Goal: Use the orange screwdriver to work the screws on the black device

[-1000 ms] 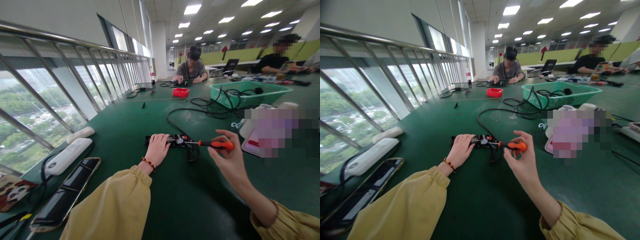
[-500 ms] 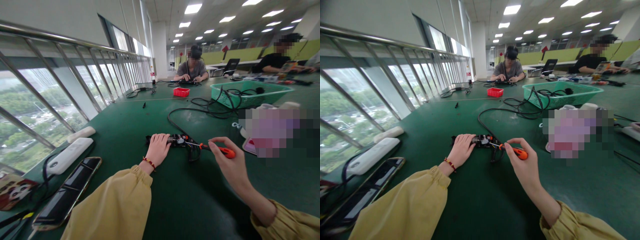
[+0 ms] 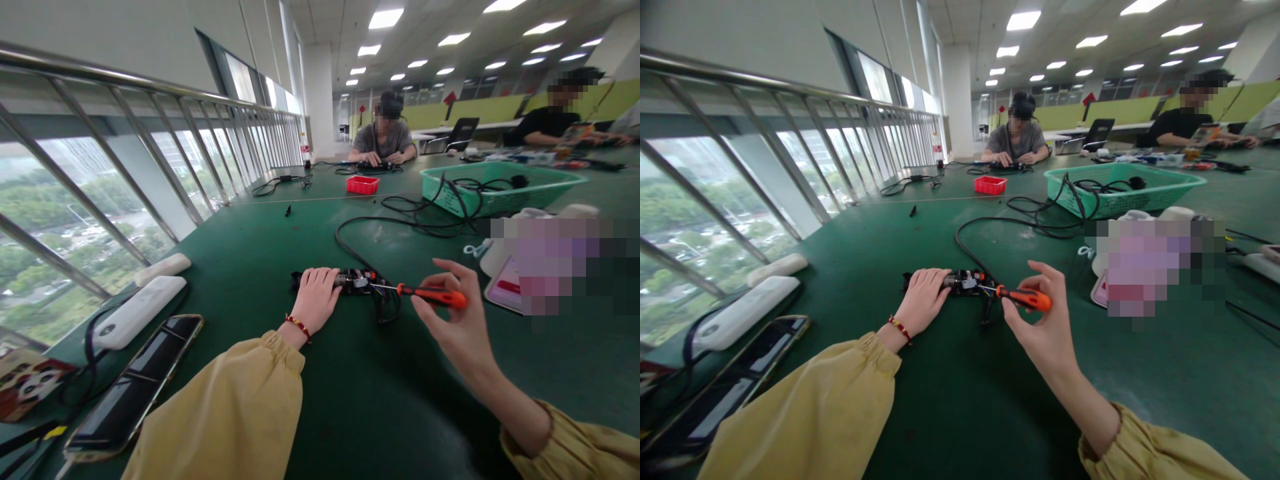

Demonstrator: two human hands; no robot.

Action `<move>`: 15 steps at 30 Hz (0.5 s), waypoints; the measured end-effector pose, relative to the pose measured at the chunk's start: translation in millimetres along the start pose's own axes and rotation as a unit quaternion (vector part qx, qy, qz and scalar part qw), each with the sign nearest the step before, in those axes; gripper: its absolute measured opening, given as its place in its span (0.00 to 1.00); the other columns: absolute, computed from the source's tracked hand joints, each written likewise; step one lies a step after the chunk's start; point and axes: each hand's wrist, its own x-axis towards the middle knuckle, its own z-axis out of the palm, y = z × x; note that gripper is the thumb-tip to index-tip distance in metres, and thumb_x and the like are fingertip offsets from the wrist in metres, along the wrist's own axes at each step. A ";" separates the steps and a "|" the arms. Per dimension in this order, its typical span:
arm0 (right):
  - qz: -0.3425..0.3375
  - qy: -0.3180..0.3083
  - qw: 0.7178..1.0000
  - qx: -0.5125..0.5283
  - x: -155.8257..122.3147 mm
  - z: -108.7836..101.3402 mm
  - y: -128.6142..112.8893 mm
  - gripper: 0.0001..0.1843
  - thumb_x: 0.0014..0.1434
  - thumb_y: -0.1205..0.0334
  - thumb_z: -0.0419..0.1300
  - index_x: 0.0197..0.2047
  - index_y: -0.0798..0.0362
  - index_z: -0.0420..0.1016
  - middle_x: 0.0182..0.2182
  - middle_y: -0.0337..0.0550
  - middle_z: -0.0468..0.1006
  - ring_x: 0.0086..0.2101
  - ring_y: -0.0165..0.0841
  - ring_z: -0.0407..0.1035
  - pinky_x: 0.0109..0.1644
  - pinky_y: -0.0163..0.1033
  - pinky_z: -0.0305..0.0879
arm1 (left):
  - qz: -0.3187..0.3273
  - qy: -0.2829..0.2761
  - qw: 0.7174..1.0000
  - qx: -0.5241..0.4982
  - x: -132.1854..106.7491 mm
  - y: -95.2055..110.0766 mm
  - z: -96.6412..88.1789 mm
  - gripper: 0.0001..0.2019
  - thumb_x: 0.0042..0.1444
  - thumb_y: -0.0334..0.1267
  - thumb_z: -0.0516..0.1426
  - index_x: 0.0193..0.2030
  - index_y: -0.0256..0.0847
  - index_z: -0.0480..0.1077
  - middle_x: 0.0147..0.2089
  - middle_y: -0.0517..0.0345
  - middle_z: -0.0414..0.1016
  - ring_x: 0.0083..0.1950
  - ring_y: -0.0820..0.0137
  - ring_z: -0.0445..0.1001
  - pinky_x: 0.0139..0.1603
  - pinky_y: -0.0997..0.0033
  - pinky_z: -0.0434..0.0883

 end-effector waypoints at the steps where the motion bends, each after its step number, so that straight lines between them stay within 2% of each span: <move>1: 0.022 -0.012 1.000 -0.010 -0.2 -0.3 1.0 0.21 0.50 0.58 0.62 0.46 0.49 0.63 0.23 0.32 0.64 0.21 0.25 0.60 0.23 0.32 0.58 | 0.001 0.001 1.000 0.000 0.0 -0.3 0.2 0.16 0.61 0.38 0.47 0.54 0.36 0.60 0.51 0.49 0.66 0.52 0.63 0.62 0.58 0.58 0.55; 3: 0.062 -0.027 0.997 -0.022 -0.7 -0.5 3.3 0.12 0.53 0.56 0.59 0.40 0.51 0.67 0.19 0.31 0.60 0.17 0.23 0.54 0.19 0.31 0.53 | 0.001 0.001 1.000 -0.001 -0.2 -0.8 0.5 0.16 0.61 0.38 0.47 0.54 0.36 0.60 0.51 0.49 0.66 0.52 0.63 0.62 0.58 0.58 0.55; 4: 0.066 -0.022 0.997 -0.016 -0.9 -0.4 4.3 0.11 0.54 0.55 0.58 0.38 0.51 0.67 0.20 0.31 0.60 0.17 0.23 0.54 0.20 0.31 0.53 | 0.000 0.001 1.000 0.000 -0.2 -0.9 0.5 0.16 0.61 0.38 0.47 0.54 0.36 0.60 0.51 0.49 0.66 0.52 0.63 0.62 0.58 0.58 0.55; 5: 0.056 -0.008 0.998 -0.003 -0.9 0.0 5.1 0.12 0.53 0.56 0.59 0.40 0.51 0.67 0.22 0.32 0.62 0.19 0.24 0.56 0.21 0.31 0.56 | 0.000 0.001 1.000 0.000 -0.3 -0.9 0.5 0.16 0.61 0.38 0.47 0.54 0.36 0.61 0.51 0.49 0.67 0.52 0.63 0.62 0.58 0.58 0.55; 8: 0.011 0.035 0.999 0.032 -0.5 1.2 5.4 0.25 0.47 0.59 0.63 0.48 0.48 0.61 0.31 0.36 0.66 0.28 0.28 0.64 0.28 0.33 0.62 | 0.000 0.004 1.000 0.002 -0.2 -0.6 0.3 0.16 0.61 0.38 0.47 0.54 0.36 0.60 0.51 0.49 0.67 0.52 0.63 0.62 0.57 0.57 0.56; 9: 0.014 0.030 0.999 0.024 -0.4 1.3 4.9 0.24 0.47 0.58 0.63 0.47 0.49 0.62 0.30 0.36 0.66 0.27 0.28 0.63 0.27 0.33 0.62 | 0.000 0.005 1.000 0.002 -0.1 -0.4 0.2 0.16 0.61 0.38 0.47 0.53 0.37 0.61 0.51 0.49 0.67 0.52 0.63 0.62 0.57 0.57 0.56; 12: 0.053 -0.012 0.998 -0.025 -0.6 0.7 3.5 0.11 0.53 0.55 0.59 0.37 0.51 0.67 0.21 0.33 0.62 0.20 0.25 0.57 0.21 0.31 0.55 | 0.001 0.006 1.000 0.001 0.1 0.5 -0.3 0.15 0.60 0.38 0.47 0.53 0.38 0.61 0.51 0.49 0.67 0.52 0.63 0.63 0.57 0.56 0.57; 14: 0.039 -0.011 0.999 -0.027 -1.1 0.5 2.9 0.11 0.53 0.56 0.59 0.38 0.51 0.67 0.22 0.33 0.62 0.20 0.25 0.57 0.21 0.31 0.56 | 0.001 0.006 1.000 0.001 0.1 0.9 -0.7 0.15 0.60 0.38 0.47 0.53 0.38 0.61 0.51 0.49 0.67 0.52 0.62 0.63 0.56 0.56 0.57; 15: 0.018 0.003 1.000 -0.019 -1.2 0.5 2.7 0.15 0.51 0.58 0.61 0.42 0.50 0.66 0.25 0.34 0.65 0.22 0.25 0.59 0.24 0.32 0.58 | 0.000 0.007 1.000 0.002 0.1 1.1 -0.8 0.15 0.60 0.38 0.47 0.53 0.38 0.61 0.51 0.49 0.67 0.52 0.62 0.63 0.56 0.56 0.57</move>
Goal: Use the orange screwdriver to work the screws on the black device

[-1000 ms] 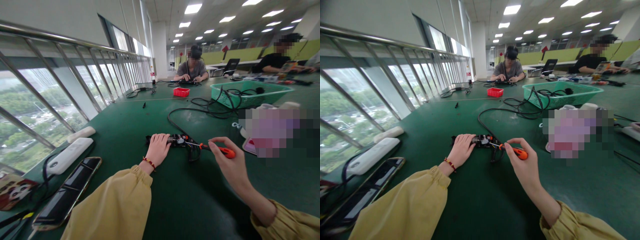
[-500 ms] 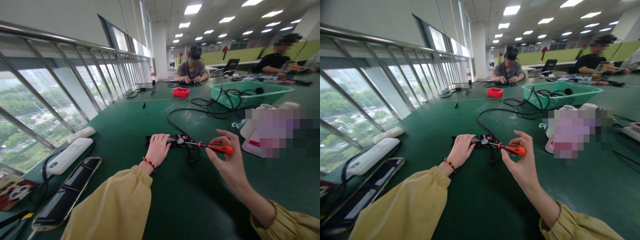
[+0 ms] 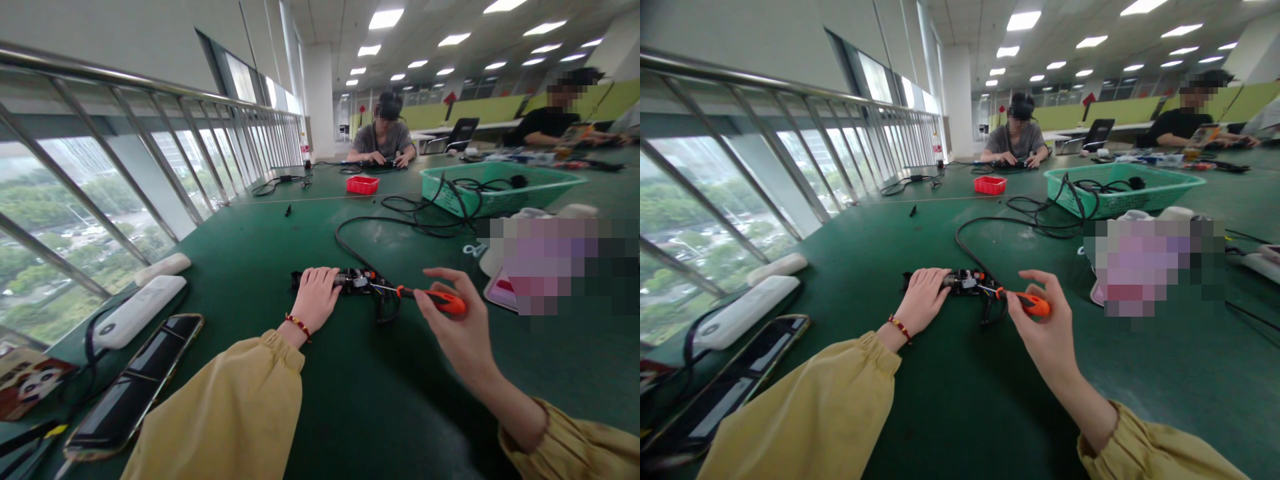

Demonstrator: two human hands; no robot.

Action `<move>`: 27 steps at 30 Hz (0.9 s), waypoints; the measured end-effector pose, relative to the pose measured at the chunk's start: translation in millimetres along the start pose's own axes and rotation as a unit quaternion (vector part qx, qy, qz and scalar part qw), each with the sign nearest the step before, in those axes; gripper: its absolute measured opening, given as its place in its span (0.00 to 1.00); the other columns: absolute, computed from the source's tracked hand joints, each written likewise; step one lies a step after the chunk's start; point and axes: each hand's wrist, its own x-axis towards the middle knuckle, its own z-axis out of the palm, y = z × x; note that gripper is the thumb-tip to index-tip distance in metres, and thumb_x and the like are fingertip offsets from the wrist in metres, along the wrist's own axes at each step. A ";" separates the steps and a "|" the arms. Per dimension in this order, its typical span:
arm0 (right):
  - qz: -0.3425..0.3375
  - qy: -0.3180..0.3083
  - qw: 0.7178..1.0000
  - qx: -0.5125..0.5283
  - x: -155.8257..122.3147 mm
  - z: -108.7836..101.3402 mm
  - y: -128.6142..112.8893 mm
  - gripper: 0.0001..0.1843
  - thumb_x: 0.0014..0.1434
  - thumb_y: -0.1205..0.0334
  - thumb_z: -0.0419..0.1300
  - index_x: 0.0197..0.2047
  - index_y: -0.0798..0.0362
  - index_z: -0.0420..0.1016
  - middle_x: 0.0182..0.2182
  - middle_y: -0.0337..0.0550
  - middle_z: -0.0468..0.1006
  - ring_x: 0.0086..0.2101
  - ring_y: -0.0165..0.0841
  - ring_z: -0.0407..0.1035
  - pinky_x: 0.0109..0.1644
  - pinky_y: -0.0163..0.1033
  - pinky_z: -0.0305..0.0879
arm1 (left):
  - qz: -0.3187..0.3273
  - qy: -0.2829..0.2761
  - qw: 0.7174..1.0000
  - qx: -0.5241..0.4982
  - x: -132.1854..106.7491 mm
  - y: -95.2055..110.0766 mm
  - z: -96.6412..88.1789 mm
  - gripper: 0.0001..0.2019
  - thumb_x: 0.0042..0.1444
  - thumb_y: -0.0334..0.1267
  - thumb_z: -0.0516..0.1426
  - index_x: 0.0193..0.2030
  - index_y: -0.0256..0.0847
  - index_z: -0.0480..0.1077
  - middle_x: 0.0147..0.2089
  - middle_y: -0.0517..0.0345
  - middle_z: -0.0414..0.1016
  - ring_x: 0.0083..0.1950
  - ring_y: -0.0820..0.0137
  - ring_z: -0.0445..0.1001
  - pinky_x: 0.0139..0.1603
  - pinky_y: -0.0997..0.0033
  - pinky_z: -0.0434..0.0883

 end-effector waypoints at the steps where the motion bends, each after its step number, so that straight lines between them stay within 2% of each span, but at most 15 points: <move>1: -0.018 0.012 1.000 0.009 -0.1 0.1 0.0 0.21 0.49 0.59 0.62 0.46 0.49 0.63 0.28 0.35 0.66 0.24 0.26 0.61 0.26 0.32 0.60 | -0.001 0.000 1.000 0.000 0.0 0.1 -0.1 0.15 0.60 0.38 0.47 0.53 0.37 0.61 0.51 0.48 0.67 0.52 0.62 0.63 0.56 0.56 0.57; 3: -0.021 0.021 0.999 0.013 0.0 0.2 0.3 0.26 0.47 0.60 0.64 0.49 0.48 0.60 0.30 0.35 0.66 0.26 0.27 0.63 0.27 0.32 0.61 | -0.002 -0.003 1.000 0.000 -0.1 -0.1 -0.3 0.15 0.60 0.38 0.47 0.53 0.37 0.61 0.51 0.49 0.67 0.52 0.62 0.63 0.57 0.57 0.57; 6: 0.041 -0.013 0.999 -0.004 0.2 0.0 1.3 0.14 0.52 0.56 0.60 0.41 0.50 0.66 0.22 0.33 0.63 0.19 0.24 0.56 0.21 0.31 0.55 | -0.002 -0.007 1.000 -0.001 -0.1 -0.7 0.2 0.15 0.61 0.38 0.47 0.53 0.36 0.61 0.51 0.49 0.67 0.52 0.62 0.63 0.57 0.57 0.56; 8: 0.042 -0.014 0.999 0.006 0.3 0.1 1.7 0.12 0.52 0.56 0.60 0.39 0.50 0.66 0.23 0.33 0.63 0.20 0.24 0.57 0.21 0.31 0.56 | -0.001 -0.006 1.000 0.000 0.0 -1.1 0.9 0.16 0.61 0.38 0.47 0.53 0.36 0.61 0.51 0.49 0.67 0.52 0.62 0.62 0.58 0.57 0.56; 10: 0.005 0.007 1.000 0.027 0.3 0.2 1.5 0.20 0.49 0.59 0.62 0.46 0.49 0.63 0.28 0.35 0.66 0.24 0.26 0.62 0.25 0.32 0.60 | 0.000 -0.006 1.000 0.000 0.1 -1.2 1.4 0.16 0.61 0.38 0.47 0.53 0.36 0.61 0.51 0.48 0.67 0.52 0.62 0.62 0.57 0.57 0.56; 12: -0.010 0.011 0.999 0.031 0.0 0.0 0.9 0.27 0.47 0.60 0.63 0.50 0.48 0.59 0.29 0.35 0.66 0.25 0.27 0.62 0.25 0.32 0.60 | -0.001 -0.006 1.000 0.000 0.0 -1.1 1.3 0.16 0.61 0.38 0.47 0.53 0.36 0.61 0.51 0.49 0.67 0.52 0.62 0.62 0.57 0.57 0.56; 15: 0.040 -0.017 0.999 -0.006 -0.7 -0.4 0.5 0.15 0.52 0.56 0.60 0.42 0.50 0.66 0.21 0.32 0.62 0.19 0.24 0.57 0.20 0.31 0.54 | -0.002 -0.009 1.000 -0.002 0.0 -0.5 0.2 0.15 0.61 0.38 0.46 0.53 0.37 0.61 0.51 0.49 0.66 0.52 0.63 0.62 0.57 0.58 0.56; 17: 0.046 -0.015 0.999 -0.004 -0.7 0.2 0.8 0.13 0.52 0.56 0.60 0.40 0.51 0.67 0.22 0.33 0.63 0.19 0.25 0.58 0.21 0.31 0.55 | -0.003 -0.011 1.000 -0.003 0.1 -0.1 -0.6 0.15 0.61 0.38 0.47 0.53 0.36 0.61 0.51 0.49 0.66 0.52 0.63 0.62 0.57 0.58 0.55; 19: 0.010 0.010 1.000 0.013 0.0 1.3 1.3 0.20 0.49 0.59 0.62 0.46 0.49 0.64 0.28 0.35 0.66 0.25 0.27 0.64 0.26 0.33 0.61 | -0.004 -0.011 1.000 -0.002 0.2 0.0 -0.9 0.16 0.61 0.38 0.47 0.53 0.36 0.61 0.52 0.49 0.66 0.52 0.62 0.62 0.57 0.58 0.55; 21: -0.014 0.026 1.000 0.007 0.6 2.0 1.5 0.28 0.46 0.60 0.64 0.49 0.49 0.60 0.30 0.36 0.67 0.27 0.28 0.65 0.29 0.34 0.62 | -0.003 -0.011 1.000 -0.001 0.2 -0.2 -0.7 0.16 0.61 0.38 0.47 0.53 0.36 0.61 0.52 0.49 0.66 0.52 0.62 0.62 0.58 0.58 0.55; 22: -0.011 0.025 1.000 -0.009 0.7 2.0 1.3 0.26 0.46 0.59 0.65 0.48 0.49 0.62 0.28 0.35 0.67 0.26 0.28 0.64 0.27 0.33 0.62 | -0.003 -0.010 1.000 -0.001 0.3 -0.3 -0.4 0.16 0.61 0.38 0.47 0.53 0.36 0.61 0.52 0.49 0.66 0.52 0.62 0.62 0.58 0.58 0.55; 25: 0.016 0.000 0.999 -0.051 0.2 1.3 0.0 0.13 0.50 0.55 0.62 0.37 0.52 0.68 0.19 0.32 0.63 0.18 0.25 0.57 0.21 0.32 0.56 | -0.004 -0.010 1.000 -0.003 0.3 -0.8 0.7 0.16 0.61 0.38 0.47 0.53 0.36 0.61 0.52 0.49 0.67 0.52 0.63 0.62 0.58 0.59 0.55; 27: 0.006 0.000 0.999 -0.036 0.0 1.2 -0.9 0.12 0.51 0.57 0.61 0.37 0.52 0.68 0.19 0.31 0.63 0.19 0.25 0.58 0.22 0.31 0.56 | -0.004 -0.011 1.000 -0.002 0.4 -0.8 1.3 0.16 0.61 0.38 0.47 0.53 0.35 0.61 0.52 0.49 0.67 0.53 0.63 0.62 0.58 0.59 0.55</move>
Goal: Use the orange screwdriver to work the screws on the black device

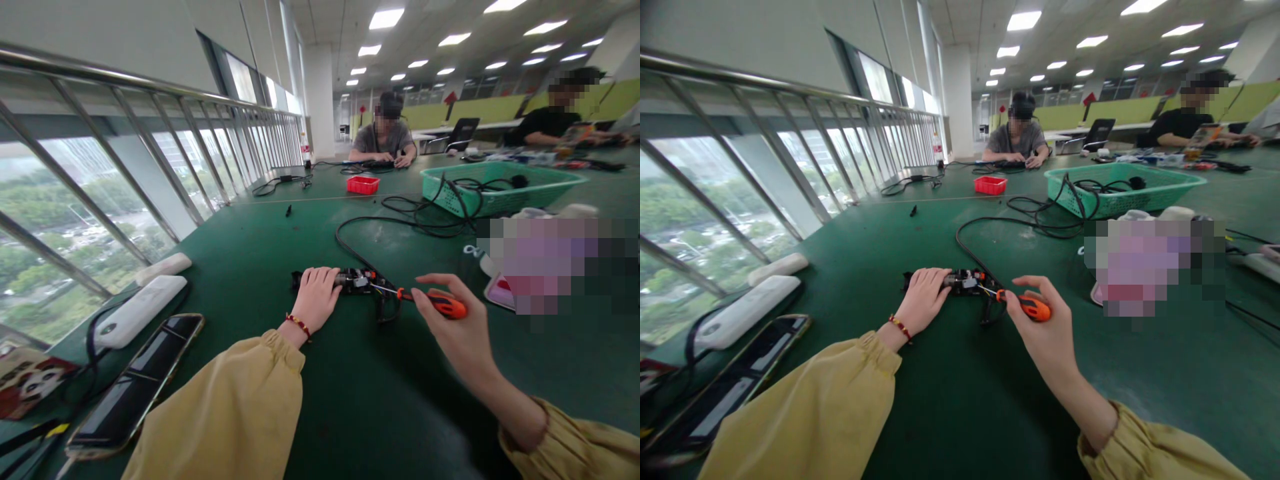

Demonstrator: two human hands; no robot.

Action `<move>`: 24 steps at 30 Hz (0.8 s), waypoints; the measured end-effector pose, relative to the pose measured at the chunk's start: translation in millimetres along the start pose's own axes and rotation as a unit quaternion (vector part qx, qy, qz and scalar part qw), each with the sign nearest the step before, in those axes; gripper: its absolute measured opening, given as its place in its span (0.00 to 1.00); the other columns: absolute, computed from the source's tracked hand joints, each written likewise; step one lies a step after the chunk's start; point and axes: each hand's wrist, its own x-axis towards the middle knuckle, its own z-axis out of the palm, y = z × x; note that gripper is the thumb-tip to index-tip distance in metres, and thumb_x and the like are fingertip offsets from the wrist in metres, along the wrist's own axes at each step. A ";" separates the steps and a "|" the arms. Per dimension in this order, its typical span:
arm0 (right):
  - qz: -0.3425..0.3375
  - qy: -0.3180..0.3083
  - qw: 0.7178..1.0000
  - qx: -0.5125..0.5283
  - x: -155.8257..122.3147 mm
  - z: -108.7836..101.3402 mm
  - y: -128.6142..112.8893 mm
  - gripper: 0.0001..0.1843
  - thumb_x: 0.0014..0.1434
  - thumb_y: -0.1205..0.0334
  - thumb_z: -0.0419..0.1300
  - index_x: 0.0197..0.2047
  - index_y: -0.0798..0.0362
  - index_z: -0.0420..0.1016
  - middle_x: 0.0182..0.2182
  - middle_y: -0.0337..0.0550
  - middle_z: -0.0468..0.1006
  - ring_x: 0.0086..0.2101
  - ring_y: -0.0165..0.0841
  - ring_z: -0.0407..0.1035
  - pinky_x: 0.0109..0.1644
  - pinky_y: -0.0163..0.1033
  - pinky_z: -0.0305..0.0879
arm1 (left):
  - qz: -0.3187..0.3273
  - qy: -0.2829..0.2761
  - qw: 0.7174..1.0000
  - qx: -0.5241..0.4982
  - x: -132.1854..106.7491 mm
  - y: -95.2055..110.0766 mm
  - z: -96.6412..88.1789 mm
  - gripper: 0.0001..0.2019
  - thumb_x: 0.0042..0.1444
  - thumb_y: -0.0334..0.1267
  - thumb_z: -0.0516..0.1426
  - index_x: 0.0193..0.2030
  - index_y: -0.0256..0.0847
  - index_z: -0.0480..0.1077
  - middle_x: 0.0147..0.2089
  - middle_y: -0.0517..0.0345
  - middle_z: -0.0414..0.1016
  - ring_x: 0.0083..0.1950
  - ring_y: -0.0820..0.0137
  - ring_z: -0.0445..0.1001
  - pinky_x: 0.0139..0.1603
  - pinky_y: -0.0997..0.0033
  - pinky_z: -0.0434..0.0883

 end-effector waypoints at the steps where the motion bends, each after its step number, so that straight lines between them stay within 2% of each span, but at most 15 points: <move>1: -0.015 0.014 1.000 0.017 0.1 0.0 -0.2 0.15 0.49 0.58 0.62 0.41 0.51 0.67 0.22 0.32 0.64 0.21 0.26 0.61 0.24 0.32 0.59 | 0.000 0.000 1.000 0.001 0.0 0.0 0.2 0.16 0.61 0.38 0.47 0.54 0.35 0.61 0.52 0.49 0.67 0.53 0.62 0.62 0.58 0.59 0.55; 3: -0.037 0.036 0.998 0.042 0.7 -0.1 0.1 0.25 0.47 0.60 0.63 0.48 0.49 0.62 0.27 0.34 0.66 0.27 0.28 0.65 0.29 0.33 0.62 | 0.001 0.000 1.000 0.002 0.1 0.1 0.4 0.16 0.61 0.38 0.48 0.54 0.35 0.61 0.52 0.49 0.67 0.53 0.62 0.62 0.58 0.59 0.55; 4: -0.032 0.034 0.998 0.047 0.9 -0.2 0.5 0.25 0.47 0.59 0.63 0.49 0.49 0.61 0.27 0.33 0.66 0.26 0.28 0.64 0.29 0.33 0.62 | 0.002 0.000 1.000 0.002 0.1 0.0 0.5 0.16 0.61 0.38 0.48 0.54 0.35 0.61 0.52 0.49 0.67 0.53 0.62 0.62 0.58 0.59 0.55; 7: 0.033 -0.006 0.999 0.032 1.0 -0.9 1.8 0.12 0.53 0.55 0.58 0.39 0.51 0.67 0.19 0.30 0.59 0.18 0.23 0.54 0.20 0.30 0.53 | 0.004 0.006 1.000 0.000 0.0 -0.2 0.7 0.16 0.61 0.38 0.47 0.53 0.36 0.61 0.51 0.49 0.67 0.52 0.63 0.63 0.58 0.58 0.55; 9: 0.037 -0.001 0.998 0.042 0.6 -0.6 1.8 0.11 0.53 0.55 0.59 0.38 0.52 0.68 0.20 0.31 0.61 0.18 0.23 0.56 0.20 0.30 0.53 | 0.005 0.009 1.000 0.001 0.0 -0.4 0.8 0.16 0.61 0.38 0.48 0.53 0.36 0.61 0.51 0.50 0.67 0.52 0.63 0.63 0.58 0.58 0.55; 11: 0.000 0.030 0.997 0.075 0.3 0.1 1.1 0.20 0.48 0.58 0.62 0.45 0.49 0.65 0.29 0.35 0.66 0.26 0.26 0.64 0.27 0.31 0.61 | 0.004 0.008 1.000 0.002 0.0 -0.5 0.7 0.16 0.60 0.38 0.48 0.53 0.36 0.61 0.51 0.49 0.67 0.52 0.62 0.63 0.57 0.58 0.56; 13: -0.013 0.035 0.994 0.104 -0.2 0.8 0.6 0.27 0.47 0.58 0.63 0.50 0.48 0.61 0.33 0.37 0.68 0.31 0.28 0.66 0.31 0.33 0.64 | 0.006 0.006 1.000 0.001 0.0 -0.4 0.2 0.16 0.61 0.38 0.48 0.53 0.35 0.61 0.51 0.48 0.67 0.52 0.62 0.63 0.57 0.57 0.56; 15: 0.029 0.001 0.994 0.103 -1.0 1.1 1.1 0.21 0.51 0.55 0.61 0.47 0.49 0.63 0.25 0.34 0.67 0.23 0.26 0.63 0.23 0.31 0.59 | 0.007 0.006 1.000 -0.002 -0.1 -0.4 -0.4 0.16 0.61 0.38 0.48 0.53 0.35 0.61 0.51 0.48 0.67 0.52 0.62 0.63 0.57 0.57 0.56; 18: 0.095 -0.039 0.990 0.100 -2.4 1.3 4.2 0.14 0.56 0.51 0.56 0.39 0.52 0.68 0.12 0.28 0.56 0.13 0.23 0.51 0.16 0.30 0.47 | 0.007 0.008 1.000 -0.004 -0.2 -0.6 -0.8 0.15 0.60 0.38 0.48 0.53 0.35 0.61 0.51 0.48 0.67 0.52 0.62 0.63 0.57 0.57 0.56; 24: 0.036 -0.019 0.997 0.062 -1.8 -1.0 9.7 0.06 0.54 0.59 0.58 0.32 0.54 0.69 0.17 0.32 0.61 0.17 0.24 0.56 0.20 0.31 0.51 | 0.005 0.009 1.000 -0.016 0.0 -1.3 0.6 0.14 0.60 0.37 0.48 0.52 0.36 0.61 0.51 0.50 0.67 0.52 0.62 0.63 0.57 0.57 0.56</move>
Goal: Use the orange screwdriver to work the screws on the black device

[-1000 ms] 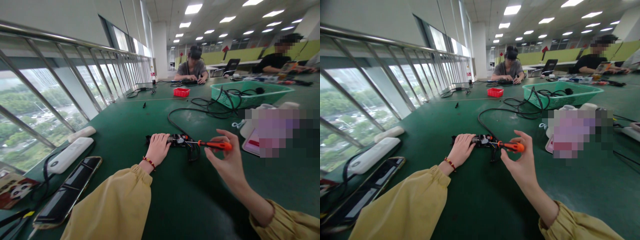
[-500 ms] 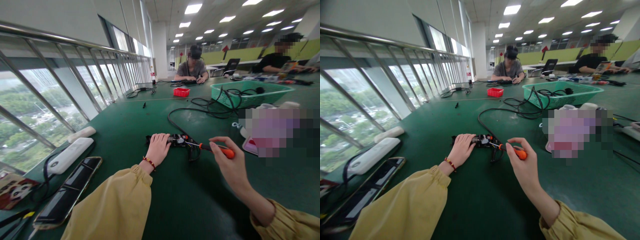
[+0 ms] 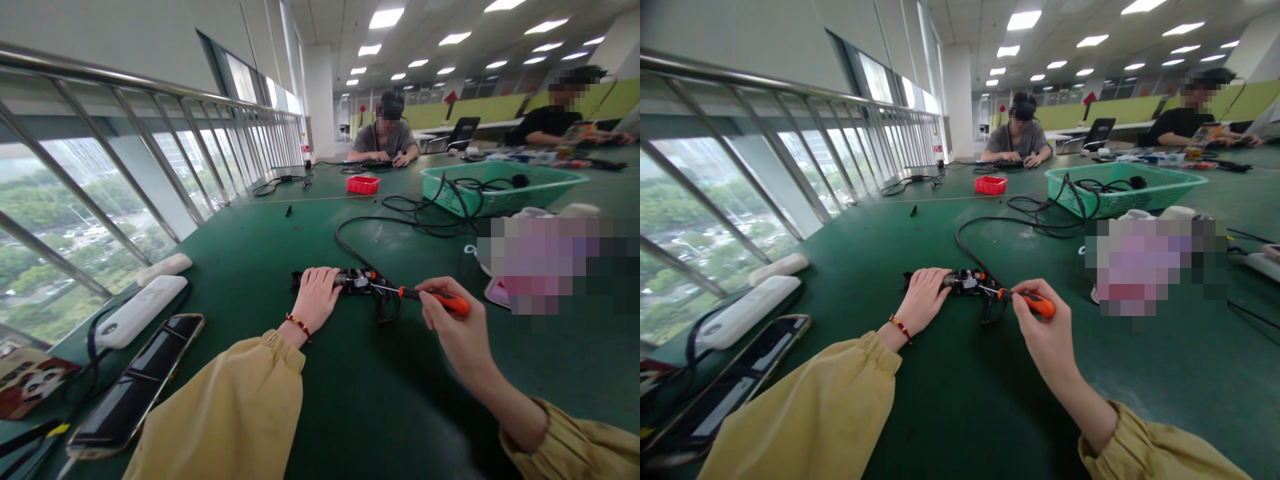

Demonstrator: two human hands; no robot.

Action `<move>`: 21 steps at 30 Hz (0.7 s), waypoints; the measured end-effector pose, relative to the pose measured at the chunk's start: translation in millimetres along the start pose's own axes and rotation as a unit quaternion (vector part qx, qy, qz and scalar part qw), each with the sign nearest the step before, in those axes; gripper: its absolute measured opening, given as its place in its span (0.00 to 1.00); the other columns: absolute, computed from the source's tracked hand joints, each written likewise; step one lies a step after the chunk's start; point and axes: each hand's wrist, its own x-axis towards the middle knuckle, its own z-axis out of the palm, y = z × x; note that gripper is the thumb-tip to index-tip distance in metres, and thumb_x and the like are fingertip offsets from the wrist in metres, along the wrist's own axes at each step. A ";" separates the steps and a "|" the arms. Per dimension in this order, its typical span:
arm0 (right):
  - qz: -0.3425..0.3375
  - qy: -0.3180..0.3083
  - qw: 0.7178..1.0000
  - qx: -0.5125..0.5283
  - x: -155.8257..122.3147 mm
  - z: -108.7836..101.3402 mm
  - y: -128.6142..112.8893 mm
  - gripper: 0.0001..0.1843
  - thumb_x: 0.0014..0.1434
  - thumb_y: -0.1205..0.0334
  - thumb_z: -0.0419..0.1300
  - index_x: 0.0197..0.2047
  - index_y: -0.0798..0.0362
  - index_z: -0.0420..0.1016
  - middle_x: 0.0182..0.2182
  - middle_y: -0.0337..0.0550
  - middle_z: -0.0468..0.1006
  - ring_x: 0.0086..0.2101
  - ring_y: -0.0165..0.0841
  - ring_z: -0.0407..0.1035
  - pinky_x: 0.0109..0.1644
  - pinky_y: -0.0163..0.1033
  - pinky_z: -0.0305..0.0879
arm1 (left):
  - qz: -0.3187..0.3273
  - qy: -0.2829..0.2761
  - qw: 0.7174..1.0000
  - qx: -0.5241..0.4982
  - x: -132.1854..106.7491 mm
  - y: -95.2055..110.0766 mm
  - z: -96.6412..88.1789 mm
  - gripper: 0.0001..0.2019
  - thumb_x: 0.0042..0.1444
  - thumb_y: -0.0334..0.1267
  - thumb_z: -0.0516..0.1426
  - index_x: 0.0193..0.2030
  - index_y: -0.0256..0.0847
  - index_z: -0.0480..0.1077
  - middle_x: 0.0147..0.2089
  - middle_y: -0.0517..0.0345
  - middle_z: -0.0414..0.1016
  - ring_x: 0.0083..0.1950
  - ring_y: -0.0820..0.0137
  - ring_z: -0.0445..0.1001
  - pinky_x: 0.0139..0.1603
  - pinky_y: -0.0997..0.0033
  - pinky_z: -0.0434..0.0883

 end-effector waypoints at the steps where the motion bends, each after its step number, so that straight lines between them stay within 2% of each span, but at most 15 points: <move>1: -0.003 -0.001 1.000 -0.009 0.0 -0.7 -0.4 0.05 0.54 0.61 0.57 0.31 0.54 0.69 0.17 0.32 0.61 0.17 0.24 0.55 0.20 0.31 0.51 | 0.000 0.000 1.000 -0.004 0.0 0.2 -0.1 0.14 0.60 0.37 0.48 0.52 0.37 0.61 0.51 0.50 0.67 0.52 0.63 0.63 0.57 0.58 0.56; 7: -0.027 0.021 0.999 -0.012 -3.9 -2.1 -4.3 0.04 0.53 0.63 0.56 0.29 0.53 0.69 0.17 0.32 0.61 0.17 0.23 0.54 0.19 0.31 0.49 | 0.021 0.004 1.000 -0.023 -0.6 2.1 -1.7 0.13 0.59 0.35 0.50 0.50 0.37 0.61 0.50 0.49 0.66 0.53 0.63 0.63 0.56 0.60 0.58; 13: -0.062 -0.032 0.998 -0.002 -7.2 -0.6 -3.3 0.03 0.54 0.64 0.56 0.31 0.53 0.69 0.18 0.32 0.62 0.19 0.24 0.57 0.23 0.32 0.53 | 0.039 0.016 0.998 -0.036 -1.1 1.8 -2.7 0.13 0.58 0.35 0.51 0.50 0.36 0.61 0.50 0.49 0.66 0.53 0.62 0.62 0.56 0.59 0.59; 21: -0.084 -0.019 0.996 -0.005 -8.9 -2.1 -4.3 0.03 0.55 0.63 0.56 0.31 0.53 0.69 0.19 0.34 0.63 0.20 0.26 0.59 0.23 0.33 0.53 | 0.040 0.016 0.998 -0.048 -1.8 4.3 -8.1 0.13 0.57 0.35 0.52 0.49 0.37 0.61 0.48 0.49 0.67 0.52 0.62 0.63 0.55 0.58 0.61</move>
